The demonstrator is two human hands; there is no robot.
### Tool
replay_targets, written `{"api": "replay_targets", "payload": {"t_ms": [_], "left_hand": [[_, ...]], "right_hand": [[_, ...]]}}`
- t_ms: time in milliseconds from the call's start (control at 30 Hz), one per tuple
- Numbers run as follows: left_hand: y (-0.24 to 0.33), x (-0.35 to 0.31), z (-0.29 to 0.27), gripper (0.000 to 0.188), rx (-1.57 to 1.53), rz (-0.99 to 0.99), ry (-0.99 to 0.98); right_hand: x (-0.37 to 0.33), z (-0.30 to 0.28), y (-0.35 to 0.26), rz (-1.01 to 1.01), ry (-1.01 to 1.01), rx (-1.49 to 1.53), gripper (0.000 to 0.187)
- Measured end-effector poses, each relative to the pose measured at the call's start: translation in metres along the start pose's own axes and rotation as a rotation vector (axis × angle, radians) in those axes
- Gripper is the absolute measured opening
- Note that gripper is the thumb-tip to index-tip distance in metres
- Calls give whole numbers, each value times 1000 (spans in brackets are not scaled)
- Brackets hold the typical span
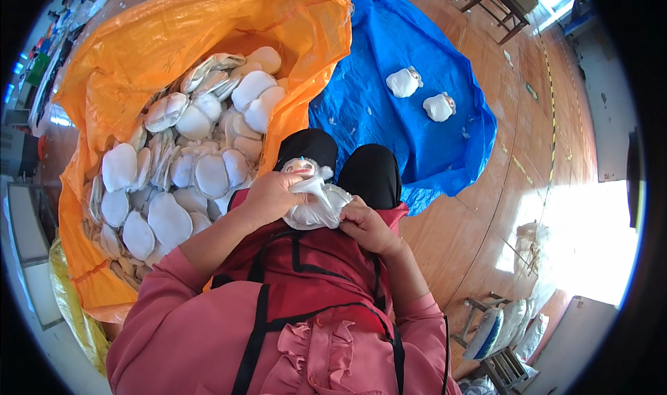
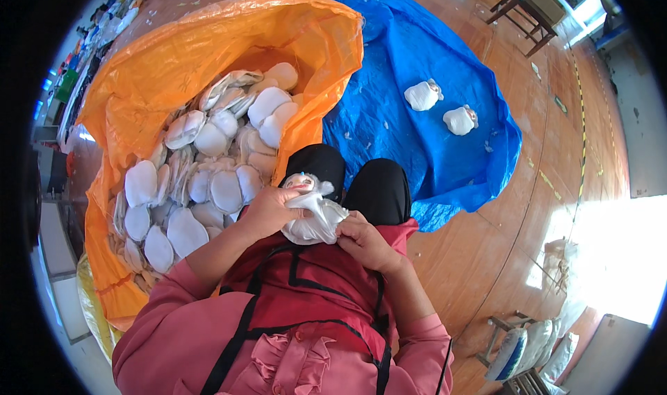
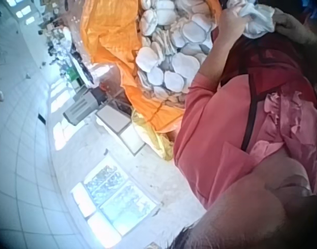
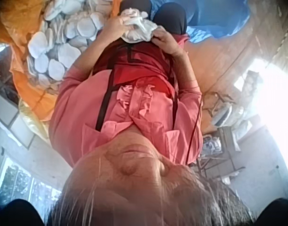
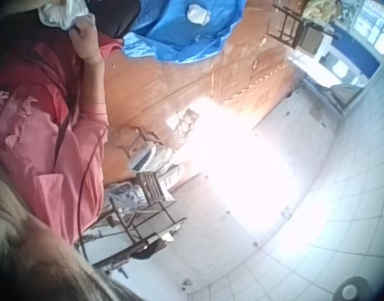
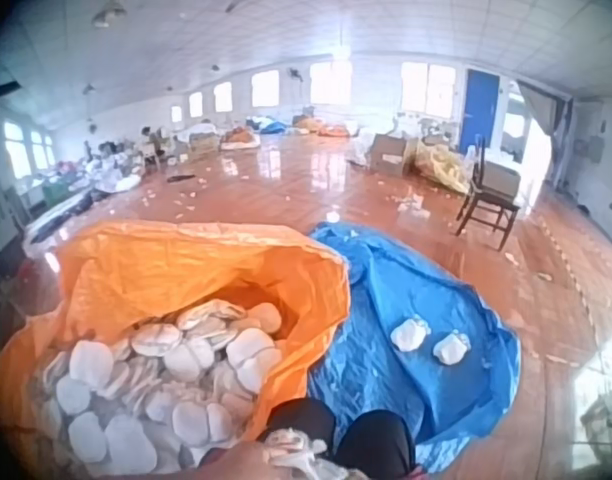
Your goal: The person sits on the floor and repeatedly stuffs white fabric pieces with a soft white filling, then ties them closed. The finished stuffed items are placed on a blue tarp beside the work area.
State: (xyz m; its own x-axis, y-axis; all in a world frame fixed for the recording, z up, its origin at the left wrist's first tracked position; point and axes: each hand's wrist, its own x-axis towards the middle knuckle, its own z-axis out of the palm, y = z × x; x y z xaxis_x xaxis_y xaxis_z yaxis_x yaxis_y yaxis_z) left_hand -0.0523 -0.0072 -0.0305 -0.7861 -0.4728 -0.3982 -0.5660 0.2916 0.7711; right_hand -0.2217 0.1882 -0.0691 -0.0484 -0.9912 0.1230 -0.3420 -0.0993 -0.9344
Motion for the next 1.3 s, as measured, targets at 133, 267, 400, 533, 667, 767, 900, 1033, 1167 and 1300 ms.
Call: {"api": "replay_targets", "payload": {"t_ms": [133, 267, 400, 533, 667, 767, 900, 1033, 1167, 1300], "left_hand": [[-13, 7, 2, 49, 28, 71, 10], [9, 9, -9, 52, 140, 40, -99], [-5, 9, 1, 61, -65, 79, -80], [4, 7, 0, 56, -199, 21, -135], [-6, 12, -1, 47, -386, -62, -118], [-5, 17, -5, 41, -439, -115, -125], [-17, 26, -14, 42, -459, -132, -158], [-20, 26, -14, 44, -214, -66, -124], [-8, 22, -16, 50, -7, 35, -90], [-13, 26, -6, 54, 62, 55, -29]], "right_hand": [[-1, 24, -4, -33, 382, -176, 14], [-5, 50, 1, 64, 629, -133, 18], [6, 61, 8, 321, 887, 307, 10], [4, 42, 16, 410, 720, 573, 11], [-11, 21, 23, 345, 293, 797, 13], [-13, 14, 17, 398, 58, 703, 11], [-4, 7, -3, 388, -150, 603, 12], [-6, 19, -2, 252, 32, 237, 11], [-6, 33, 1, 93, 305, -189, 10], [-1, 44, 7, 55, 639, -118, 20]]}}
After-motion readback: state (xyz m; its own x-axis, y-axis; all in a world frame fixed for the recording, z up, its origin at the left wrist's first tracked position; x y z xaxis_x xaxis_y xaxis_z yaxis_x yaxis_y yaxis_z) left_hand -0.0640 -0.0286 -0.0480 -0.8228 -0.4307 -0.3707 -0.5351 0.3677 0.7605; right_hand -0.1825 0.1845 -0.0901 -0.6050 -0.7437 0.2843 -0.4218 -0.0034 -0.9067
